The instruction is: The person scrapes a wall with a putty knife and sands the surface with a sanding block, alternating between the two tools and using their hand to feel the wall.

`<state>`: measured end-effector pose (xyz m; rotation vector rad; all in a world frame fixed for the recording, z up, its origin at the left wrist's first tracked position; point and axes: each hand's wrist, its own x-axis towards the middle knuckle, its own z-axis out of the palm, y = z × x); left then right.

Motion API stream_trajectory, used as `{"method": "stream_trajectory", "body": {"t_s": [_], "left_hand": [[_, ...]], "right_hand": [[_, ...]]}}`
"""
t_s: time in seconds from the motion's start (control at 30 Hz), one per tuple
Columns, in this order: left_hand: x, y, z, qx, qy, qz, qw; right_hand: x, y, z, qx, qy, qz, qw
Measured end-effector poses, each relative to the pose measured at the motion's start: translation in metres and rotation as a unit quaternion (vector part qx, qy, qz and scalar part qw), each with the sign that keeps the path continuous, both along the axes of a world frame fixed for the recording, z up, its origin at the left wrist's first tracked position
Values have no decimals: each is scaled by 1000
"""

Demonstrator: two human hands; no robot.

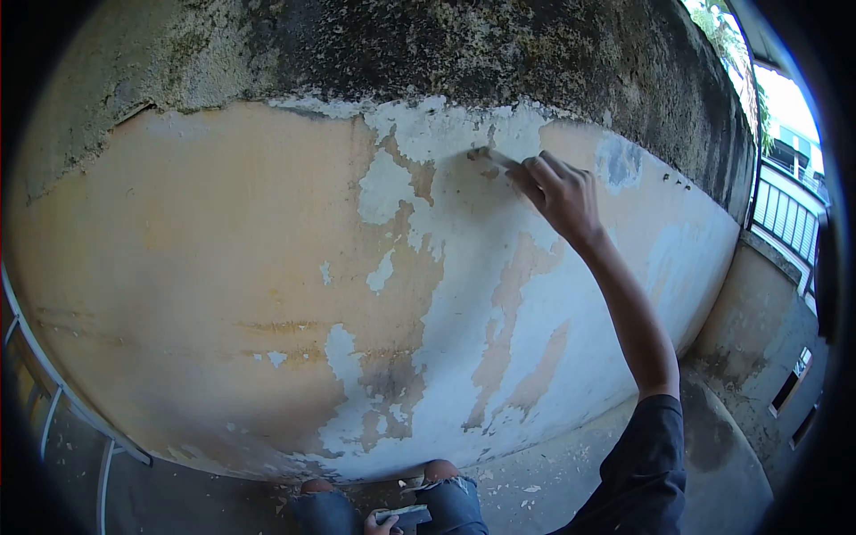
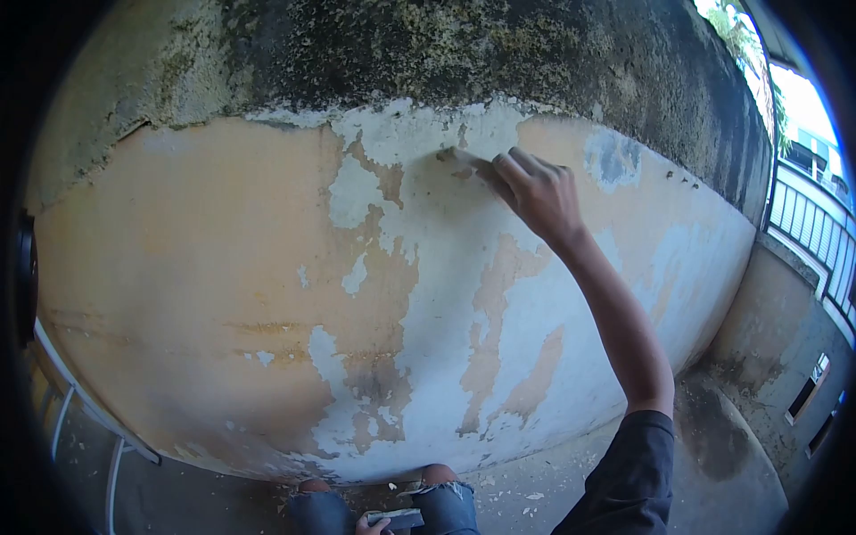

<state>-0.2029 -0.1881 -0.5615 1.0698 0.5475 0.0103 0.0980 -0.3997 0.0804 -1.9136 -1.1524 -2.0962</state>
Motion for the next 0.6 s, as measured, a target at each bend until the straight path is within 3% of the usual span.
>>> {"method": "stream_trajectory", "body": {"t_s": [0.07, 0.1, 0.2, 0.27, 0.33, 0.37, 0.4, 0.43, 0.47, 0.5, 0.53, 0.57, 0.6], "left_hand": [[-1, -1, 0, 3, -3, 4, 1000], [-1, 0, -5, 3, -2, 1, 1000], [1, 1, -7, -4, -8, -3, 1000], [-3, 0, 20, 1, -27, 22, 999], [-8, 34, 47, 123, -43, -99, 987], [-9, 62, 46, 165, -96, -144, 971], [6, 107, -10, 304, -320, -154, 884], [-5, 150, 42, 313, -237, -303, 869], [-22, 185, 104, 310, -146, -444, 828], [-35, 214, 99, 349, -192, -466, 790], [-41, 210, 176, 347, -190, -468, 790], [-58, 194, 281, 303, -115, -659, 679], [-76, 180, 310, 295, -100, -699, 643]], "right_hand": [[1, 0, 0, -37, -32, -8, 999], [5, -5, 6, 31, -3, -16, 999], [7, -4, 9, 23, -46, -18, 999], [4, -2, 7, -51, -64, 0, 997], [4, -4, 9, -18, -38, -3, 999], [5, -3, 11, 16, -15, -4, 1000], [10, 1, 5, -67, -32, 9, 997], [12, 8, -4, -138, -63, 31, 988], [8, 10, -5, -124, -41, 19, 991], [1, 10, -5, -108, -18, 6, 994], [-5, 10, -1, -38, -4, 11, 999], [-8, 11, 3, 32, 9, 17, 999], [6, 6, -3, -17, 12, 21, 1000]]}}
